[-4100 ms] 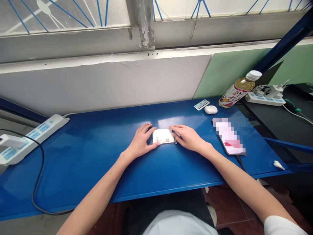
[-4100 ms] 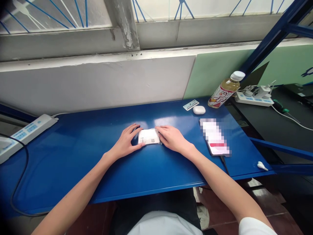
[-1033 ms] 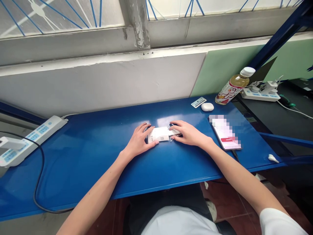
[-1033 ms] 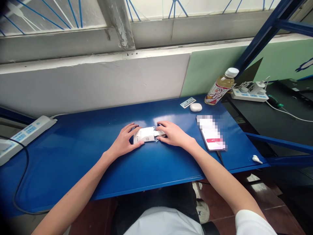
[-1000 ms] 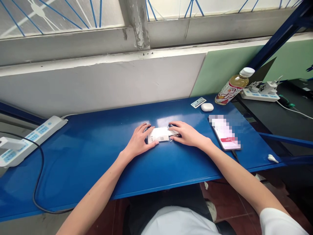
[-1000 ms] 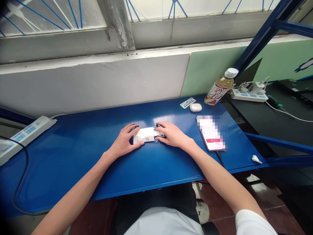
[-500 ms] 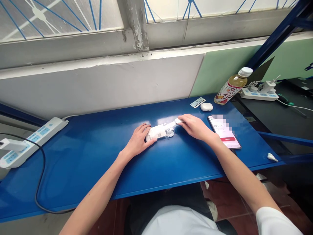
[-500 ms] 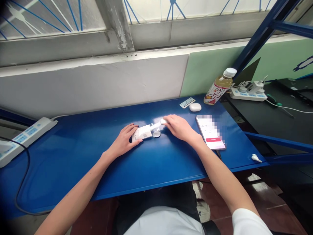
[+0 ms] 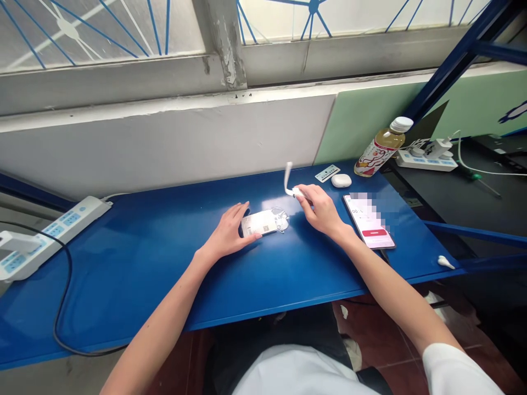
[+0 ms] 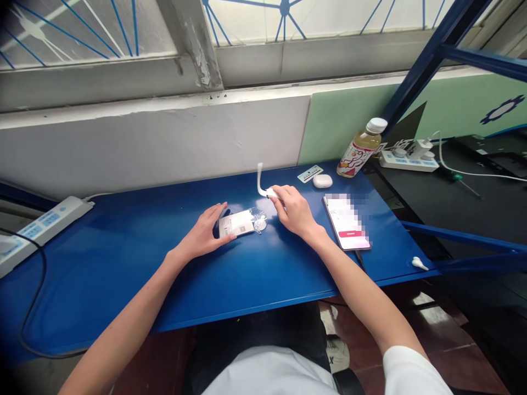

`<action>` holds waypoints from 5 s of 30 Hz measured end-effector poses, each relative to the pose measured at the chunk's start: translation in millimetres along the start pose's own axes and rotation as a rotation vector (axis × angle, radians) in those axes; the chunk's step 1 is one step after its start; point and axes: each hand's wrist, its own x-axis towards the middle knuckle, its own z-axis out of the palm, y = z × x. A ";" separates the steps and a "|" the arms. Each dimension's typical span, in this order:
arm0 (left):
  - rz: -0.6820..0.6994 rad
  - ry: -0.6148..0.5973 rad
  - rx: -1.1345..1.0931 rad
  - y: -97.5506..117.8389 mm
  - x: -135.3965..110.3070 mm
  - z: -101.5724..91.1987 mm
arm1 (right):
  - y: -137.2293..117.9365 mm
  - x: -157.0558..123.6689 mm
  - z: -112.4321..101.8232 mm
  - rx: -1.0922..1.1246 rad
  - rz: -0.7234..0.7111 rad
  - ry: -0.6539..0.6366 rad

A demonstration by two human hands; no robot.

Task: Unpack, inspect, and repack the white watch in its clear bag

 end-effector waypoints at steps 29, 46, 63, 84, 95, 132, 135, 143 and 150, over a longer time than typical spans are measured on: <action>0.250 0.464 -0.068 39.5 9.4 26.3 | -61.7 0.9 18.5 0.655 0.058 0.053; -0.273 -0.213 -1.685 69.2 12.0 20.7 | -46.7 33.1 56.1 1.270 0.483 -0.249; -0.509 -0.369 -1.777 76.4 7.7 26.2 | -49.7 29.2 47.1 1.794 0.694 -0.643; -0.561 -0.301 -1.781 76.7 7.6 17.1 | -42.9 33.7 40.2 1.715 0.694 -0.616; -0.386 -0.333 -1.770 73.8 5.6 22.4 | -40.4 31.5 45.8 1.548 0.704 -0.250; -0.359 -0.391 -1.792 69.2 6.3 20.7 | -53.5 35.1 34.0 1.745 0.780 -0.563; -0.375 -0.371 -1.796 68.0 6.3 22.1 | -50.4 35.0 34.8 1.722 0.771 -0.586; -0.366 -0.428 -1.752 67.7 4.4 18.8 | -42.2 34.5 37.3 1.753 0.717 -0.641; -0.287 -0.485 -1.821 65.8 3.1 14.1 | -36.5 37.4 33.8 1.845 0.771 -0.480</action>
